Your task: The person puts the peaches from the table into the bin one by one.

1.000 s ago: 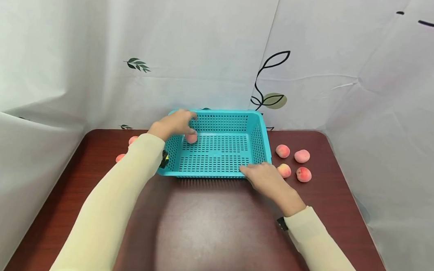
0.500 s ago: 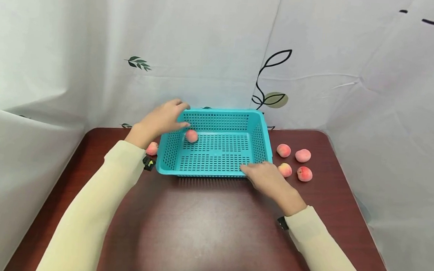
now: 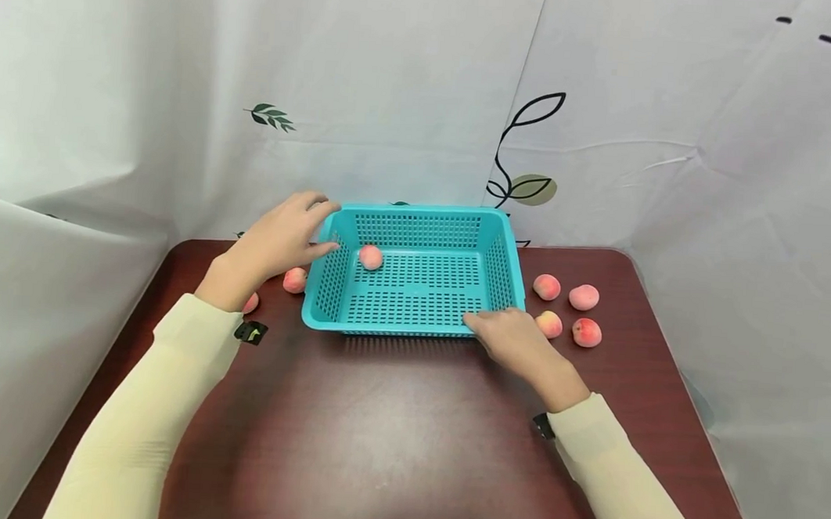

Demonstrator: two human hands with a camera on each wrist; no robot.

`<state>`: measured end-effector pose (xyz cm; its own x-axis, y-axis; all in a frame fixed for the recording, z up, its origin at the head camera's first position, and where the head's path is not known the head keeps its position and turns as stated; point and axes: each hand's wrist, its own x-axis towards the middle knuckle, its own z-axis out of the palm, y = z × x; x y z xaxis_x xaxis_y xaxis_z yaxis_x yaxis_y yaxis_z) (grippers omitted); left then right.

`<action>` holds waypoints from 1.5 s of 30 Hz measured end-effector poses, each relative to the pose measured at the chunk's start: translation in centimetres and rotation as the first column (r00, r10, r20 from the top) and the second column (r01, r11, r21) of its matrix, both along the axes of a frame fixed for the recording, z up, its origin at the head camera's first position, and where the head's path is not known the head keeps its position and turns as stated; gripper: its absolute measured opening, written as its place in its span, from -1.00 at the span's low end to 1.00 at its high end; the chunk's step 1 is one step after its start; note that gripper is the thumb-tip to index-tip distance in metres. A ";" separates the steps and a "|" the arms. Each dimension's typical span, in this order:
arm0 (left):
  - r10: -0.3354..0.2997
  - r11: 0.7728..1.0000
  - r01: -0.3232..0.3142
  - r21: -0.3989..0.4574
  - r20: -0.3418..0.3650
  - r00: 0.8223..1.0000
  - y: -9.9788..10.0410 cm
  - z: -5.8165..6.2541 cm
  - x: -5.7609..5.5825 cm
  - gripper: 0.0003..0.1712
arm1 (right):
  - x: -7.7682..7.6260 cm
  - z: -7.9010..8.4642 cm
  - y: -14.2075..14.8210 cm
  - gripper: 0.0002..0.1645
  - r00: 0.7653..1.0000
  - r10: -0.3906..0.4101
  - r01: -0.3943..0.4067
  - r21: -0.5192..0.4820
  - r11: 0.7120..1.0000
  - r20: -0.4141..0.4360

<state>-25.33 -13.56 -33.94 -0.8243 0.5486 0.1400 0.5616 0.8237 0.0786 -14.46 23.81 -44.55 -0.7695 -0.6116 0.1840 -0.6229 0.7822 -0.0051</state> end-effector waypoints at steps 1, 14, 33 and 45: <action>0.002 1.000 -0.002 0.001 -0.007 1.000 -0.3 0.0 0.2 -0.21 | 0.0 0.0 0.0 -0.69 1.000 0.000 0.000 0.000 1.000 0.000; 0.031 0.996 -0.027 0.089 -0.045 0.999 -4.4 -2.3 3.0 -0.18 | 0.0 -0.1 0.1 -0.69 1.000 0.005 -0.005 0.011 1.000 -0.012; 0.192 0.971 -0.201 0.127 0.074 0.979 -11.9 -8.6 5.1 -0.24 | -0.2 -0.1 0.1 -0.73 1.000 0.018 -0.018 0.003 1.000 0.002; 0.278 0.931 -0.318 0.179 0.218 0.935 -14.4 -12.6 4.7 -0.17 | 0.0 0.2 0.0 -0.67 1.000 0.004 -0.004 0.018 1.000 0.015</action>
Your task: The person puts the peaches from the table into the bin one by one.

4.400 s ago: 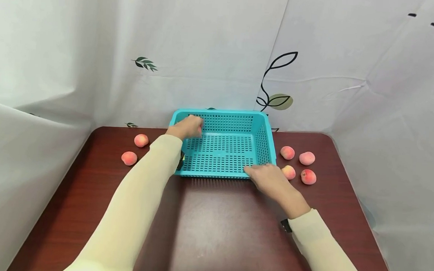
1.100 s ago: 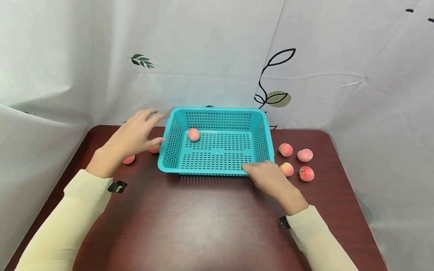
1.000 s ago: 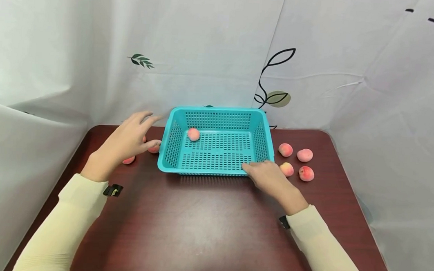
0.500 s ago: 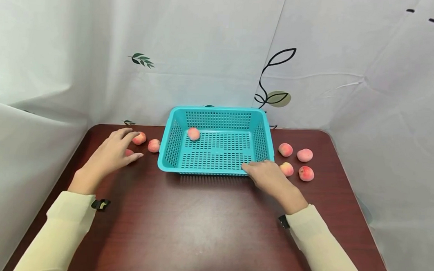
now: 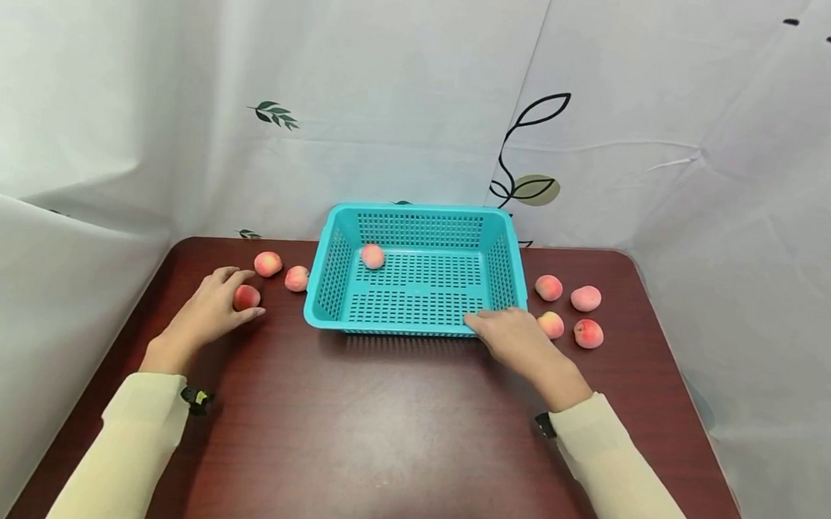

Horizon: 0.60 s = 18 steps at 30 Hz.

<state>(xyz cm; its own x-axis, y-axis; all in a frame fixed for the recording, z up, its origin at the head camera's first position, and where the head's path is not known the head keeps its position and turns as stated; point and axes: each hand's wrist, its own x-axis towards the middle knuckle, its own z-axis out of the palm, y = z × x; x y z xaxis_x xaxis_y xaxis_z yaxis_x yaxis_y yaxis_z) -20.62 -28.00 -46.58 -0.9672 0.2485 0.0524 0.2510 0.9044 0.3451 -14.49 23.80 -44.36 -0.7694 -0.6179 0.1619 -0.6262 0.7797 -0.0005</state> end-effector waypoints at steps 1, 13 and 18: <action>0.008 1.000 -0.008 0.007 0.014 1.000 0.0 -0.2 0.0 -0.16 | 0.0 0.0 0.0 -0.67 1.000 -0.002 0.002 0.001 1.000 0.002; 0.029 0.999 -0.030 0.014 0.059 0.998 -0.4 -1.0 -1.0 -0.14 | -0.1 -0.3 0.1 -0.68 1.000 -0.018 0.018 0.034 0.999 0.018; 0.031 0.999 -0.033 0.020 0.073 0.997 -0.4 -1.0 -1.3 -0.14 | 0.1 -0.5 0.1 -0.65 1.000 -0.005 0.005 0.030 1.000 -0.001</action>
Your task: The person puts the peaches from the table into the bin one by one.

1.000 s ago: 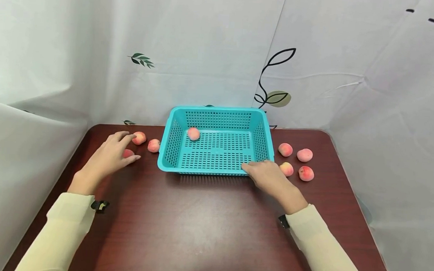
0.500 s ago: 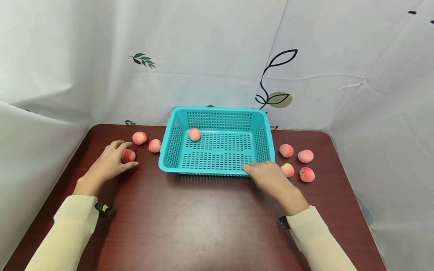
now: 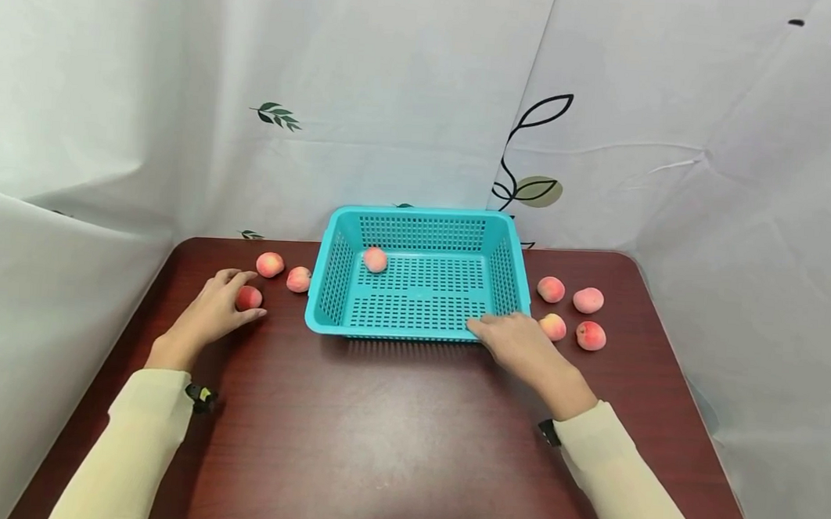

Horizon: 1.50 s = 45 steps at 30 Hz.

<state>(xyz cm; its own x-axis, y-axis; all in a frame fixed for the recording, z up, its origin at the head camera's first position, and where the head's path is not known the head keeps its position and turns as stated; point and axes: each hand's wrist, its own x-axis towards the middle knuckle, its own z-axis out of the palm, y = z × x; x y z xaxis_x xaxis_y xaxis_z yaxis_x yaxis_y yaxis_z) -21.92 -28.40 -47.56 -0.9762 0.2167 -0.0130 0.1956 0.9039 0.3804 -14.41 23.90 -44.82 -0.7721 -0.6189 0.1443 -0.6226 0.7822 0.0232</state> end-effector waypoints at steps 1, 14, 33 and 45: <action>-0.001 1.000 0.001 0.001 0.001 1.000 0.0 0.0 0.0 -0.14 | 0.1 0.0 0.0 -0.65 1.000 0.004 -0.004 -0.006 1.000 -0.005; 0.000 1.000 0.000 -0.001 0.001 1.000 0.0 -0.1 -0.9 -0.14 | 0.6 -0.7 0.5 -0.64 0.996 0.052 -0.056 -0.053 0.997 -0.072; -0.027 0.999 0.027 -0.019 0.008 1.000 0.4 -0.7 -2.4 -0.20 | 0.7 -1.7 0.9 -0.67 0.986 0.070 -0.081 -0.069 0.994 -0.154; -0.074 0.995 0.072 -0.064 -0.034 0.997 0.9 -1.5 -3.4 -0.37 | 0.2 -2.1 0.7 -0.69 0.981 0.070 -0.084 -0.068 0.994 -0.178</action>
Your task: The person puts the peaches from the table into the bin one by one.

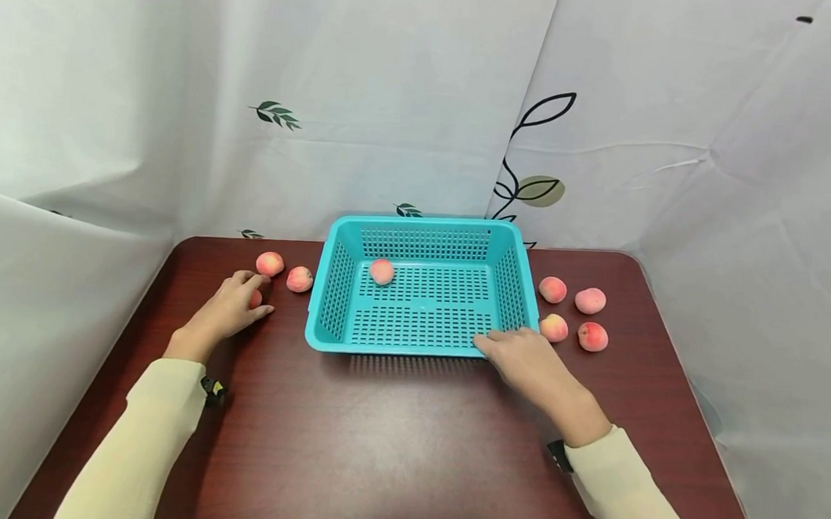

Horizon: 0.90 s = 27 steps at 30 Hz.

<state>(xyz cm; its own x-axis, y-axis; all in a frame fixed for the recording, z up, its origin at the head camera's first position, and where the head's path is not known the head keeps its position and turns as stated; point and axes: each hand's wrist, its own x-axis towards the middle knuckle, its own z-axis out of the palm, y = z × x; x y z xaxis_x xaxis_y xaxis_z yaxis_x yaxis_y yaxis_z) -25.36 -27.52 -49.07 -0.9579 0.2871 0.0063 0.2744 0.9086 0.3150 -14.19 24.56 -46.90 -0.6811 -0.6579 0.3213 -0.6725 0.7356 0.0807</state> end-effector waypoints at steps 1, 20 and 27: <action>-0.001 1.000 0.001 0.000 -0.005 1.000 0.0 -0.1 0.0 -0.40 | 0.0 0.0 0.0 -0.69 1.000 0.000 0.000 0.000 1.000 -0.001; -0.057 0.998 0.058 0.005 -0.146 0.988 1.0 0.6 1.0 -0.82 | 0.1 0.4 -0.1 -0.68 0.999 -0.020 0.019 0.005 1.000 0.037; -0.093 0.996 0.092 -0.018 -0.233 0.968 1.9 2.7 1.7 -0.76 | 0.1 0.5 -0.2 -0.69 0.999 -0.019 0.019 0.008 1.000 0.037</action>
<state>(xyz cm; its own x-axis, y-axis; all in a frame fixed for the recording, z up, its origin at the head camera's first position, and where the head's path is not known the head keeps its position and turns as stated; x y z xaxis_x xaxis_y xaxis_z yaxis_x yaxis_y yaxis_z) -23.65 -25.59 -46.40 -0.8994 0.3753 0.2241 0.4226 0.8775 0.2265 -14.12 24.40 -46.39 -0.7048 -0.6471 0.2907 -0.6609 0.7479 0.0622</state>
